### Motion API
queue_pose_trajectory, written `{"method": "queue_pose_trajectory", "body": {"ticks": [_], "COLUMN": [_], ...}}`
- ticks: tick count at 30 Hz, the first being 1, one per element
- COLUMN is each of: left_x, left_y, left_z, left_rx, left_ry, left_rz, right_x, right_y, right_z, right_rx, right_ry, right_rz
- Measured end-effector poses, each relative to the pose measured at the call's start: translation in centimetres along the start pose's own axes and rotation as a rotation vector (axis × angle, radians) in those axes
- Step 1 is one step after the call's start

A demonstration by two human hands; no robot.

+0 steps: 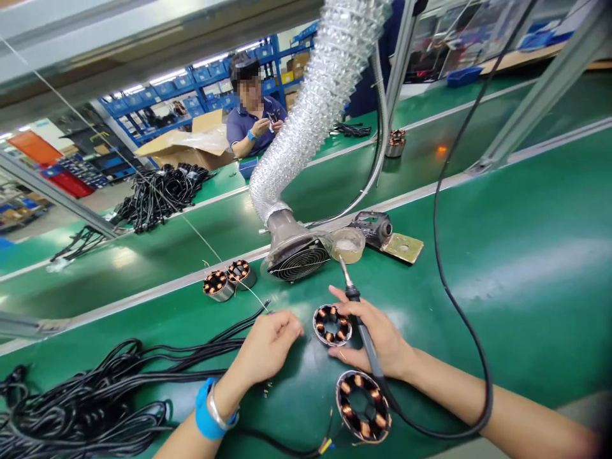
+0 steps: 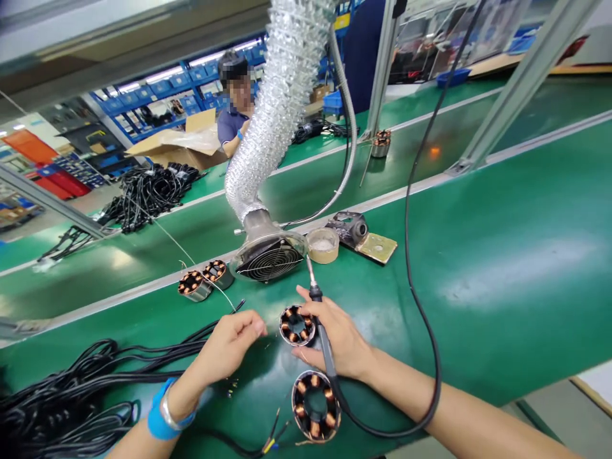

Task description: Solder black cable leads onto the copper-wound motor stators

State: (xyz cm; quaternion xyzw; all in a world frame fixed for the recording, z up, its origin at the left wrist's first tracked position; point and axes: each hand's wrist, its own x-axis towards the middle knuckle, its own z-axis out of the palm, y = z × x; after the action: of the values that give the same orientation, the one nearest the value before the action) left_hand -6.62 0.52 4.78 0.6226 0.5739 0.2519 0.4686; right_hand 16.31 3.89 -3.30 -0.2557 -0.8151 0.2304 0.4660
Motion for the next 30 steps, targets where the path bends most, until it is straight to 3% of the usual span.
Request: {"method": "queue_pose_trajectory", "body": {"ticks": [5,7,11,13,18,20,22,25,27,30], "left_x": [2.4,1.5,-1.4,-1.9,0.2,0.7,0.3,-1.2,-2.3,-3.5], "left_y": [0.9,1.1,1.2,1.1,0.8,0.7,0.7,0.6,0.4,-0.5], "left_z": [0.7,0.9,0.7,0.6,1.1,1.9,2.8,3.8,4.0,3.5], "left_rx": [-0.156,-0.096,0.245,0.276,-0.263,-0.327,-0.227,0.159,0.395,0.572], "left_ry": [-0.011,-0.010,0.014,0.038,0.037,0.062,0.066,0.076,0.126,0.161], "left_rz": [-0.057,-0.043,-0.076,-0.099,-0.150,-0.177,-0.146,-0.057,-0.026,0.025], "right_x": [-0.1,-0.1,0.3,0.5,0.7,0.8,0.8,0.7,0.4,-0.2], "right_y": [0.0,0.0,-0.2,-0.3,-0.4,-0.6,-0.8,-1.1,-1.3,-1.2], "right_z": [-0.3,-0.5,-0.6,-0.4,0.3,0.3,0.3,0.2,0.2,0.3], "right_rx": [-0.049,-0.022,0.092,0.127,0.038,-0.018,-0.073,-0.148,-0.181,-0.205], "right_ry": [0.021,0.007,-0.047,-0.051,0.016,0.052,0.080,0.083,0.078,0.079], "right_rz": [0.014,0.010,-0.031,-0.020,-0.005,0.000,0.025,0.043,0.040,0.071]}}
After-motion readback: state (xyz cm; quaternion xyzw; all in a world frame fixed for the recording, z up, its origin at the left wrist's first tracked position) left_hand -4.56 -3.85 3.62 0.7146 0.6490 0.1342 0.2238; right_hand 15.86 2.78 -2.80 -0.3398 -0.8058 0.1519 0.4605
